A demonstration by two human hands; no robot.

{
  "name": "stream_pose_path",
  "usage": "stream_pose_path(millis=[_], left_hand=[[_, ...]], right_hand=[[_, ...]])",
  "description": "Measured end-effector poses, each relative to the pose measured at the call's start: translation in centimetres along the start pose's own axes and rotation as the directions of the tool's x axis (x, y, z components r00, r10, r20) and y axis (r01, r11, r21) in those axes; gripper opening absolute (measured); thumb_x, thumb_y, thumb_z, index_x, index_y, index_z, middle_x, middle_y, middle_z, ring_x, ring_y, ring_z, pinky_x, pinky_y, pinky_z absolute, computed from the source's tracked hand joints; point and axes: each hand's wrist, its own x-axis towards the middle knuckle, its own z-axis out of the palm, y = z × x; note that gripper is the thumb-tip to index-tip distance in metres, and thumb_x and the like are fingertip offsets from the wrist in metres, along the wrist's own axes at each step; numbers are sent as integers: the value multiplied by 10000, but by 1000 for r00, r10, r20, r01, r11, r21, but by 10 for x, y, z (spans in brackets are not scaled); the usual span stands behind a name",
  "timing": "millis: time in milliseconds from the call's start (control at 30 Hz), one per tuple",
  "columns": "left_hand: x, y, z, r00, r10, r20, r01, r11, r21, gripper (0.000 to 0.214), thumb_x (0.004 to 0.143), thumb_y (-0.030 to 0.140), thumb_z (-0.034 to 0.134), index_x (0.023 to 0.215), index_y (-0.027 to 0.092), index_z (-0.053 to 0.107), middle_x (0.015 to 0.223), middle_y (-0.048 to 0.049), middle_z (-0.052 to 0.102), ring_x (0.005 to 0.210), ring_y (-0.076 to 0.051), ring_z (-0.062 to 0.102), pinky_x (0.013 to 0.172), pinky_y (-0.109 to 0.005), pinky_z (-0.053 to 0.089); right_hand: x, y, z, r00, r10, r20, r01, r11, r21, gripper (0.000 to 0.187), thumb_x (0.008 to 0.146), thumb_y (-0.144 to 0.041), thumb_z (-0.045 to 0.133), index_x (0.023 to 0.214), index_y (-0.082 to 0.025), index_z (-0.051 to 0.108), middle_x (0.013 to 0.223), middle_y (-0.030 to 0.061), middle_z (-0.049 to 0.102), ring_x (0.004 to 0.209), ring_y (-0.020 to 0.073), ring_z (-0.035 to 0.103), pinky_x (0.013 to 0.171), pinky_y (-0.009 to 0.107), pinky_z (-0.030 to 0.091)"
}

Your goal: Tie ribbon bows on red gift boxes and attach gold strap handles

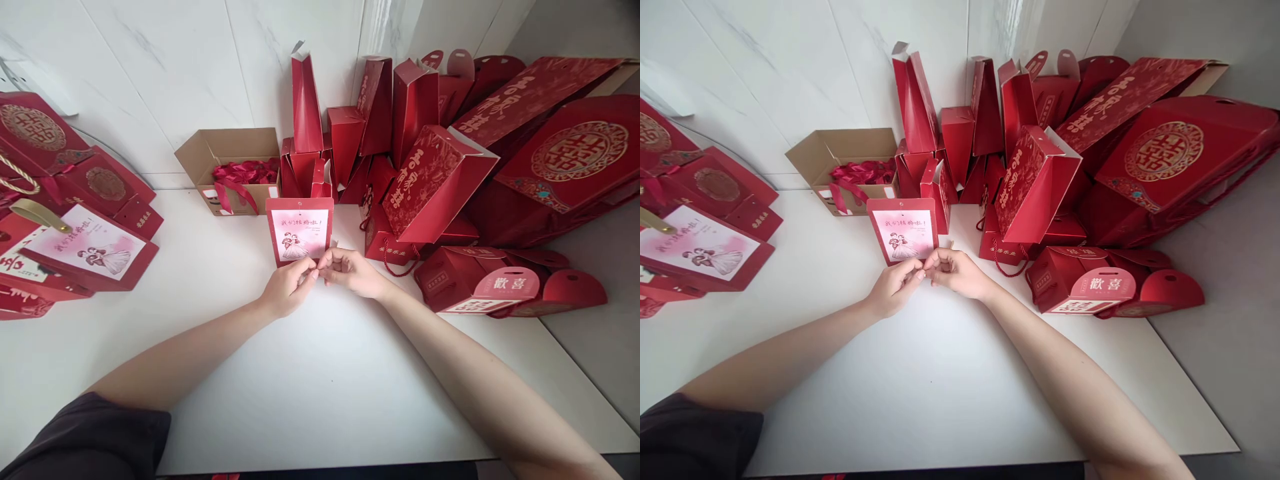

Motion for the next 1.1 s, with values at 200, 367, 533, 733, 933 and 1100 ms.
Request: stream_pose_path(millis=[200, 367, 533, 733, 933, 1100], left_hand=[[2, -7, 0, 996, -47, 75, 64, 968, -245, 232, 949, 397, 445, 904, 179, 514, 728, 25, 565, 479, -63, 413, 467, -207, 339], [3, -7, -1, 996, -57, 75, 76, 954, -291, 198, 934, 348, 468, 849, 172, 500, 712, 29, 542, 481, -56, 442, 468, -200, 371], [6, -7, -1, 992, -76, 100, 108, 926, -363, 138, 898, 301, 501, 839, 181, 469, 702, 35, 554, 456, -56, 449, 438, -195, 378], [4, -8, 2, 998, -64, 19, 67, 955, -290, 94, 839, 233, 534, 790, 182, 472, 622, 55, 503, 469, -55, 429, 448, -183, 333], [5, -7, 4, 990, -89, -107, 71, 985, -159, 71, 810, 236, 582, 794, 166, 578, 629, 28, 585, 512, -70, 479, 502, -195, 374], [5, -4, 3, 981, -158, -116, 132, 971, -200, 127, 837, 292, 589, 827, 166, 606, 712, -7, 680, 531, -83, 531, 516, -203, 429]], right_hand=[[2, -5, 8, 999, -11, -42, 14, 997, 77, 218, 816, -349, 709, 904, -165, 630, 745, 6, 643, 657, 120, 592, 663, 288, 503], [3, -4, 11, 998, 1, -70, 4, 997, 79, 227, 824, -366, 700, 915, -168, 636, 742, 6, 646, 644, 119, 583, 652, 288, 497], [3, -2, 13, 998, 30, -61, -25, 996, 80, 243, 803, -370, 716, 899, -167, 625, 773, 6, 628, 666, 118, 574, 670, 288, 492], [2, 3, 17, 996, -21, -89, 23, 1000, 18, 219, 833, -366, 681, 865, -176, 579, 770, -7, 585, 687, 116, 542, 676, 272, 458], [1, 5, 18, 976, -68, -206, 8, 960, -280, 206, 876, -384, 622, 834, -192, 559, 786, -9, 600, 682, 116, 532, 651, 250, 435], [-5, 3, 20, 960, -217, -179, 37, 726, -687, 215, 976, -357, 458, 865, -205, 562, 846, 13, 636, 728, 134, 574, 680, 250, 436]])
